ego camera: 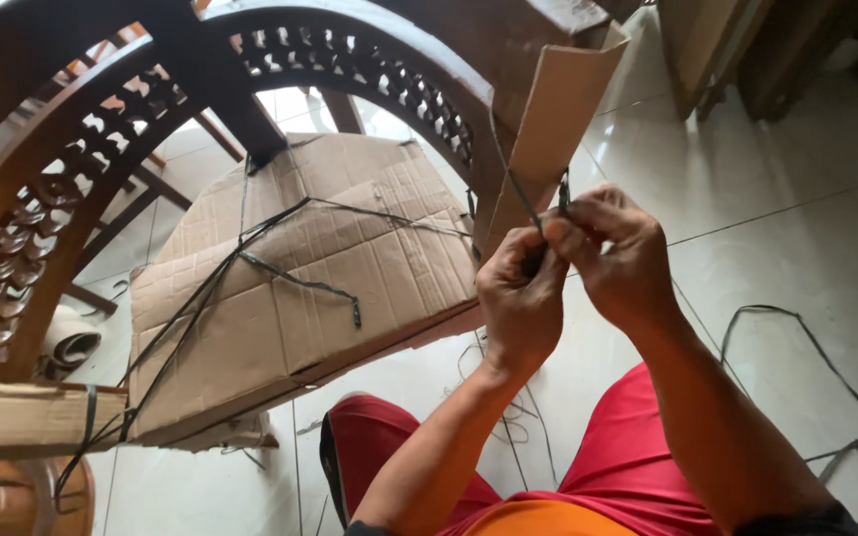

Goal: Wrapping a wooden chair with cardboard and securing it with plastic straps.

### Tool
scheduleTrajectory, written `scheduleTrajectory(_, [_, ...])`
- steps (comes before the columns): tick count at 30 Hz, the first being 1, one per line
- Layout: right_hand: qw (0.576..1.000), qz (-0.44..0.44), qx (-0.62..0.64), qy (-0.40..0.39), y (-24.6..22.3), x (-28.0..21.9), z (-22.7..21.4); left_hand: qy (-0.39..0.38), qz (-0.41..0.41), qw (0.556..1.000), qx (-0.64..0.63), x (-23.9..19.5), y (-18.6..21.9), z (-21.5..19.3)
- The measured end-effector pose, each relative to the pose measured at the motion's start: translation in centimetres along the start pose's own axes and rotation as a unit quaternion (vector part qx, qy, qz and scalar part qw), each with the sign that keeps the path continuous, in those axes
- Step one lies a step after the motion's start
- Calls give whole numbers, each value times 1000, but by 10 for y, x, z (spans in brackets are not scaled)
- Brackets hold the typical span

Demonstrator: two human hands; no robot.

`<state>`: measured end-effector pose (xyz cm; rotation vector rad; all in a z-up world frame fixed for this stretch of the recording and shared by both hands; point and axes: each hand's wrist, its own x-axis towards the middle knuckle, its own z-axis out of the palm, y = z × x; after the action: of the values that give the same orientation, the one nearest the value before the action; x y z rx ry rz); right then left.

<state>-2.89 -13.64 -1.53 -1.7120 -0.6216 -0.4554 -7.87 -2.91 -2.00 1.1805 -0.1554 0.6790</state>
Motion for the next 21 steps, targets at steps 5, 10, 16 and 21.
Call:
scheduleTrajectory(5, [952, 67, 294, 46, -16, 9, 20, -10, 27, 999, 40, 7, -7, -11])
scheduleTrajectory(10, [861, 116, 487, 85, 28, 21, 21, 7, 75, 993, 90, 16, -24, -22])
scheduleTrajectory(16, [806, 153, 572, 21, 35, 43, 8, 1, 198, 944, 264, 33, -22, -33])
scheduleTrajectory(21, [966, 127, 195, 113, 14, 51, -11, 14, 187, 934, 305, 43, -17, -38])
